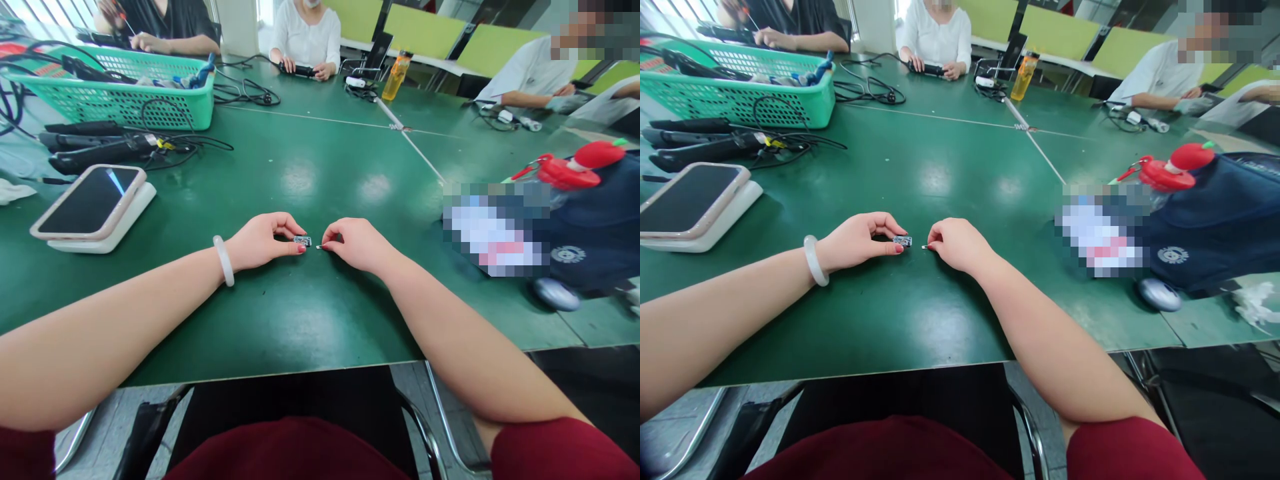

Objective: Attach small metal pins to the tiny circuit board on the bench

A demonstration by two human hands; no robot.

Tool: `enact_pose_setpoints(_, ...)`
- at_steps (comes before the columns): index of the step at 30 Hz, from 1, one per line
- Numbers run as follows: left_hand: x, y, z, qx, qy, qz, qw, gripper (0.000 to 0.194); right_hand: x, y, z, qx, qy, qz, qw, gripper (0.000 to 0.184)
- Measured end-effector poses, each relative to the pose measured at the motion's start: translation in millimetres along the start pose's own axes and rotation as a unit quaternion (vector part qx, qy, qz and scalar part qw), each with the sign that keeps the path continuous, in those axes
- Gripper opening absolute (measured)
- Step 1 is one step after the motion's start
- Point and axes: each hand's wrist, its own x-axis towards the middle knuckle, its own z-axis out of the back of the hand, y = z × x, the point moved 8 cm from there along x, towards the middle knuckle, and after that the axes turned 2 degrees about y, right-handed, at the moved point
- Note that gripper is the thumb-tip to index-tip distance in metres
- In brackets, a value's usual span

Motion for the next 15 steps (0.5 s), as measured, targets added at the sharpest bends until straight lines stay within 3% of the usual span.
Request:
enact_pose_setpoints(4,-0.1,-0.1,-1.2,0.028,0.0,-0.006,1.0,0.033,-0.2,2.4,1.5,-0.01,-0.015,0.005,1.0,0.011)
enact_pose_setpoints(8,0.5,3.6,-0.6,0.074,-0.003,-0.006,0.997,0.033,-4.9,7.9,12.8,0.009,-0.078,-0.006,0.997,0.01)
enact_pose_setpoints(11,1.2,5.3,0.5,0.094,-0.007,-0.012,0.995,0.034,-10.5,21.4,17.8,0.036,-0.113,0.02,0.993,0.01)
enact_pose_setpoints(15,1.6,5.2,-0.4,0.093,-0.001,-0.015,0.996,0.034,-14.1,38.3,12.2,0.049,-0.112,0.061,0.991,0.01)
